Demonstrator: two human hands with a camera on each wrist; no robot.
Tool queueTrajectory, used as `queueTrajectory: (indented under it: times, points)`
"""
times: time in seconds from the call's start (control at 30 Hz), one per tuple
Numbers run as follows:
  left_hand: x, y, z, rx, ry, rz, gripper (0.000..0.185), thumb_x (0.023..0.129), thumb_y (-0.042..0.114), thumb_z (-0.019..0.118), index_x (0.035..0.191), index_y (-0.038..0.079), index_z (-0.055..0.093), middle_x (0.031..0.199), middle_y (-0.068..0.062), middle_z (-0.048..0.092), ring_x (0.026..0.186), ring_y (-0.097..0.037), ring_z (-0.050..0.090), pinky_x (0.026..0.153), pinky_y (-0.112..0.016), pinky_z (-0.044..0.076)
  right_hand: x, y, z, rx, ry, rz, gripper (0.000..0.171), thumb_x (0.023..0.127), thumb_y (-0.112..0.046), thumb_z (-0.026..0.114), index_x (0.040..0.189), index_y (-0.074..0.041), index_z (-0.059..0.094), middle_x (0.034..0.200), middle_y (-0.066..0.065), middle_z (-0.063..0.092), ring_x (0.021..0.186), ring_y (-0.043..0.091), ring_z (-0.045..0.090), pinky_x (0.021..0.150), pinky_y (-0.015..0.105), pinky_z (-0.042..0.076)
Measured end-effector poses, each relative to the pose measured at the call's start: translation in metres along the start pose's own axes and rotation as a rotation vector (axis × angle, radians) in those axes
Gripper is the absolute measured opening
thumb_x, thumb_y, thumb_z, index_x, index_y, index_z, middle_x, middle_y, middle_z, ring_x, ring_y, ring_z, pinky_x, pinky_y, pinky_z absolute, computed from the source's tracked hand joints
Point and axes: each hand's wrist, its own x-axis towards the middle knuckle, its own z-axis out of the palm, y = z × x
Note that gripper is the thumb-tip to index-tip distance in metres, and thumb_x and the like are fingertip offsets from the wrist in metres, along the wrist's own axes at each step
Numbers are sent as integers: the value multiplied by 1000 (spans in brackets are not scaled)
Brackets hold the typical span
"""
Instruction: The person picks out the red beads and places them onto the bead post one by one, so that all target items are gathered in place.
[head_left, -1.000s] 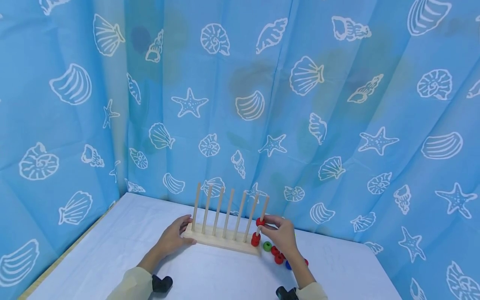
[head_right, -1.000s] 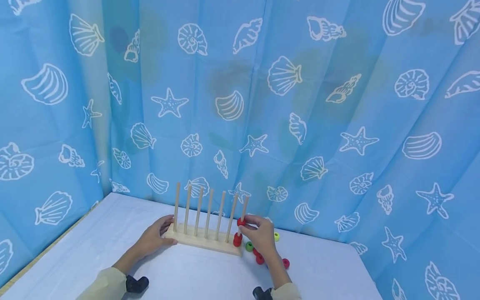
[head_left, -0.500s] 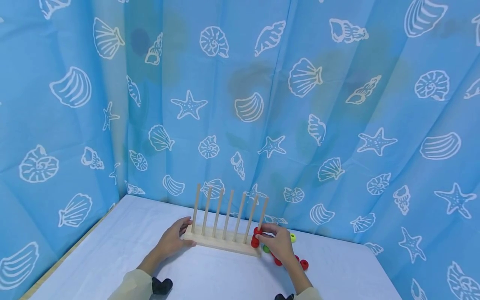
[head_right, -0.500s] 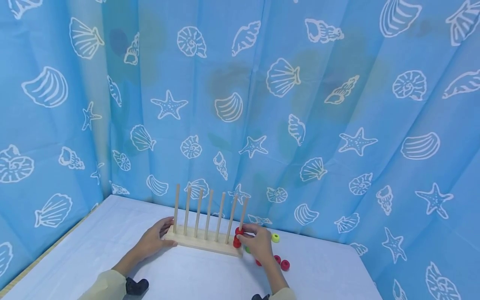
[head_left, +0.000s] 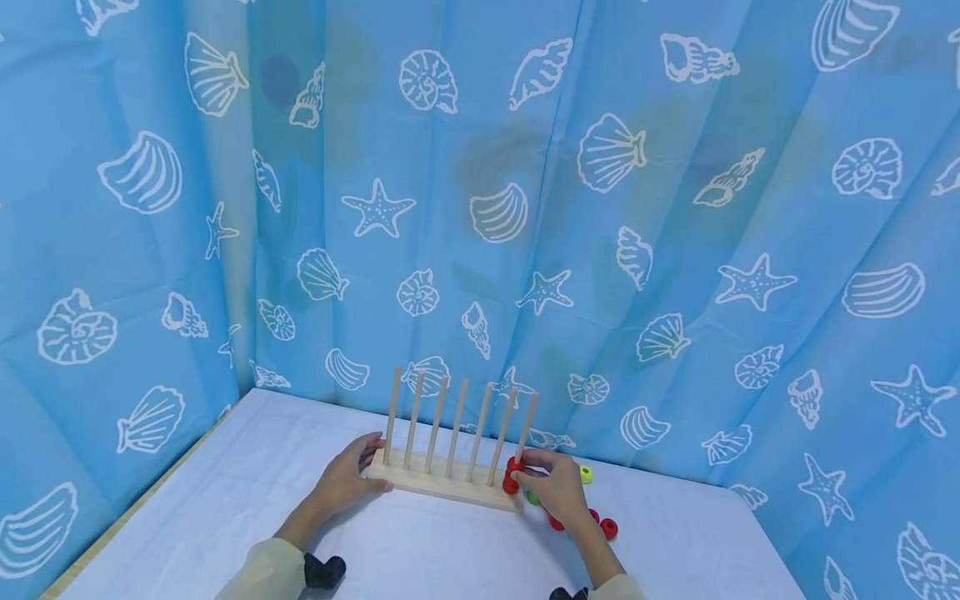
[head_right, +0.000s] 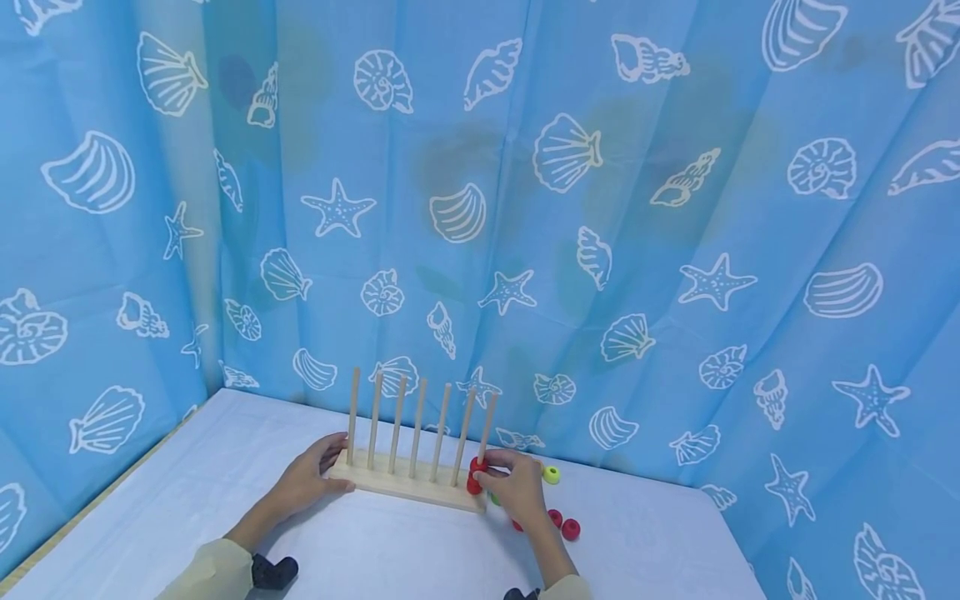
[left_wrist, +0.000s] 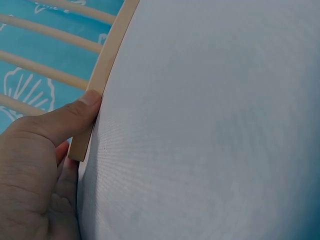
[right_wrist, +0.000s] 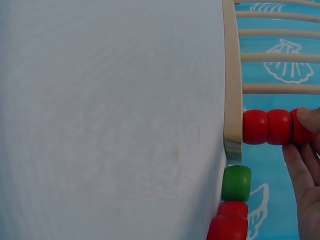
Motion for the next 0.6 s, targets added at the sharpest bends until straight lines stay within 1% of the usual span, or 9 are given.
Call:
queueTrajectory:
  times: [0.2,0.33,0.47,0.6]
  points:
    - [0,-1,0,-4,-1,2,88,56,22,81,131,13,36,124,-1,47,117,-20,42,96,-31,37,0,2,0,-11,-4,-22,37,65,-25,76,100,-22,64,97,-3,62,93,17,58,72,28,53]
    - [-1,-1,0,-4,-1,9,88,56,22,81,131,12,36,125,-2,46,117,-21,42,96,-31,36,1,3,0,-23,-8,-36,39,65,-29,75,101,-22,64,96,-3,62,93,17,58,72,28,53]
    - [-1,-1,0,-9,-2,8,88,56,22,81,131,13,36,125,-2,46,117,-21,42,96,-30,36,0,3,-1,-41,-15,-31,39,64,-32,75,101,-23,64,96,-2,62,93,17,59,72,29,53]
    - [-1,-1,0,-14,-5,4,88,56,22,81,131,14,36,125,-2,46,117,-20,42,96,-31,37,0,0,-2,-61,-26,-28,40,65,-31,75,102,-23,63,97,-1,62,94,19,58,72,29,53]
